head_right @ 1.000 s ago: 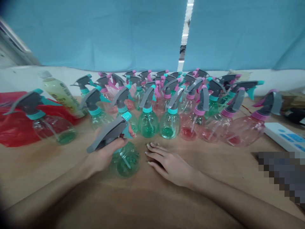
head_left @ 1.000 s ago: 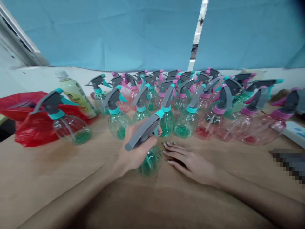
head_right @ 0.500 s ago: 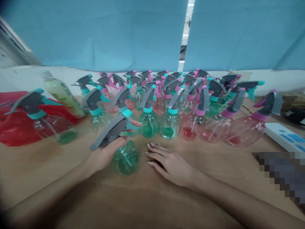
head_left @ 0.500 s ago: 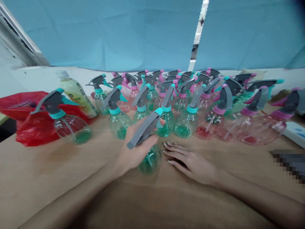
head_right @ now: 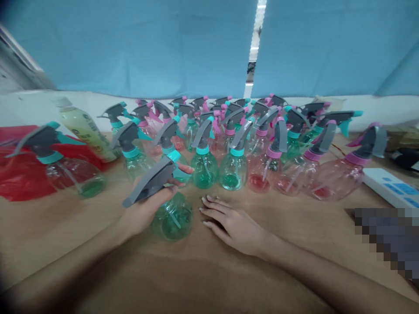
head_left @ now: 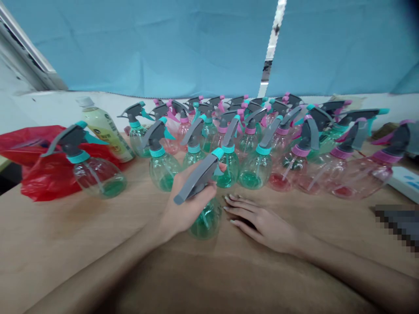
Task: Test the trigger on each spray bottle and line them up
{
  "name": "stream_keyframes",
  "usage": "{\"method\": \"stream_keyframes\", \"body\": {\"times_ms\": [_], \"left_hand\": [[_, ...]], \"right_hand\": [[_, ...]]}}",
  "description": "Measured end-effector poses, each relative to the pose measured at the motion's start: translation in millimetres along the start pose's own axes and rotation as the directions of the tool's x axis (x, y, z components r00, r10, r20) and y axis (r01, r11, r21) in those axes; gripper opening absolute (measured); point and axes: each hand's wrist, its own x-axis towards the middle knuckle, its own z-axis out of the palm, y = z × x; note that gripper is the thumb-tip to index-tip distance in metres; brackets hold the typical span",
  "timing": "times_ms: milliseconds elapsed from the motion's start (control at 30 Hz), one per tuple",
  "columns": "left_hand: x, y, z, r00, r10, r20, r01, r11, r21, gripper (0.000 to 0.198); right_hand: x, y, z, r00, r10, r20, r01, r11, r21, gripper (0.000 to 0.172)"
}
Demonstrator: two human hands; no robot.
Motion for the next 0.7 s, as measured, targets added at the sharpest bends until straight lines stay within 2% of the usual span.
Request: {"method": "stream_keyframes", "body": {"times_ms": [167, 700], "left_hand": [[-0.1, -0.6, -0.4, 1.0, 0.011, 0.009, -0.011, 1.0, 0.018, 0.036], [-0.8, -0.1, 0.7, 0.999, 0.027, -0.021, -0.026, 0.998, 0.062, 0.037]], "right_hand": [[0.5, 0.0, -0.9, 0.999, 0.009, 0.041, -0.007, 0.999, -0.042, 0.037], [0.1, -0.5, -0.7, 0.999, 0.012, 0.035, -0.01, 0.999, -0.048, 0.037]]}}
